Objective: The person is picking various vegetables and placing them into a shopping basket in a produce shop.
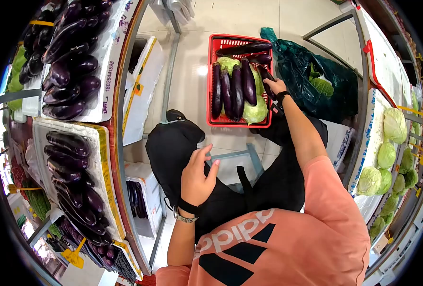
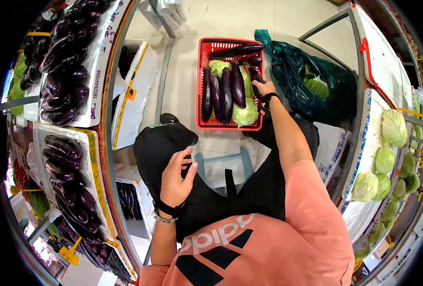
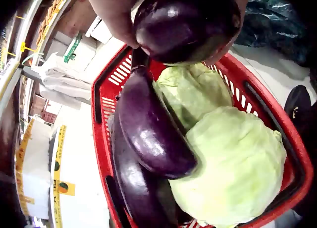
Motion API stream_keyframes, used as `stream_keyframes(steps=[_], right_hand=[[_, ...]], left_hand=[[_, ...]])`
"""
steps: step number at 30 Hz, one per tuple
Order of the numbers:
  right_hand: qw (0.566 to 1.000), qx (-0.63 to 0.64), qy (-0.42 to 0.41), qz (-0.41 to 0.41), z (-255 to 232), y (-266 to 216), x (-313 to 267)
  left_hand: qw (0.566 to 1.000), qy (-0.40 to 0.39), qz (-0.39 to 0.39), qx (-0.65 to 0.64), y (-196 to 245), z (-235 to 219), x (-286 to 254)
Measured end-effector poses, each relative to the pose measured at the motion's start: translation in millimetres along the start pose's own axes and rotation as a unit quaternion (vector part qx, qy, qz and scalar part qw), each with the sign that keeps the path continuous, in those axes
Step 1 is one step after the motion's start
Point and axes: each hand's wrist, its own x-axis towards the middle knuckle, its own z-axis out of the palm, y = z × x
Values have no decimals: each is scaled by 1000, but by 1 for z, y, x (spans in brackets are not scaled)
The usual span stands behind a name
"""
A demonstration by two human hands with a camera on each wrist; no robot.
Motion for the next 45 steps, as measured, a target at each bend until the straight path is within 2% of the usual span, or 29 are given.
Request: stream_keyframes(steps=[3, 7, 10, 13, 14, 17, 19, 20, 21, 22, 23, 25, 26, 27, 29, 30, 32, 34, 36, 38, 41, 43, 45], right_hand=[[991, -68, 94, -72, 17, 14, 8], [983, -116, 124, -73, 31, 24, 7], [986, -89, 135, -41, 32, 26, 1], [981, -128, 128, -69, 28, 25, -15], [986, -125, 100, -50, 23, 18, -23], [983, -133, 110, -59, 23, 19, -28], [968, -195, 124, -103, 24, 46, 1], [949, -235, 153, -142, 18, 44, -3], [970, -164, 92, -155, 17, 49, 8], [983, -90, 30, -158, 15, 54, 19], [982, -65, 10, -174, 17, 58, 30], [972, -123, 35, -196, 26, 81, 45], [965, -161, 59, -198, 29, 90, 54], [957, -229, 91, -156, 21, 77, 31], [959, -250, 68, -112, 19, 67, 22], [970, -223, 42, -82, 10, 38, -9], [981, -167, 54, -80, 13, 54, 5], [991, -81, 86, -69, 4, 46, -13], [990, -60, 105, -70, 6, 55, -3], [992, -25, 100, -67, -17, 25, -41], [996, 62, 61, -6, -26, 30, -32], [998, 41, 39, -31, -42, 23, -36], [995, 93, 1, -27, -53, 15, -40]], left_hand=[[1000, -4, 2, 1, -3, 4, 7], [1000, 12, 20, 4, -4, 10, 11], [999, 11, 28, 13, -3, 8, 10], [1000, -4, 21, 23, 1, 4, 8], [1000, -5, 19, 25, 2, 3, 7], [999, -5, 19, 25, 8, -1, 3], [999, 6, 15, 28, 14, -10, 0], [999, 21, 25, 34, 11, -15, -4], [997, 35, 49, 44, 7, -23, -6], [997, 49, 39, 40, 12, -32, -9], [997, 65, 31, 34, 15, -41, -13], [995, 96, 14, 32, 20, -58, -21], [993, 111, 12, 36, 24, -66, -26], [992, 125, 7, 29, 28, -72, -30], [990, 143, -9, 13, 22, -74, -36], [990, 141, -17, 27, 26, -78, -38], [991, 124, -33, 34, 27, -79, -44], [991, 130, -21, 30, 19, -70, -43], [994, 108, -19, 16, 15, -61, -42], [996, 88, -16, 19, 17, -57, -38], [997, 74, -15, 18, 22, -51, -31], [997, 68, -12, 16, 22, -48, -26], [998, 62, -13, 17, 25, -45, -20]])
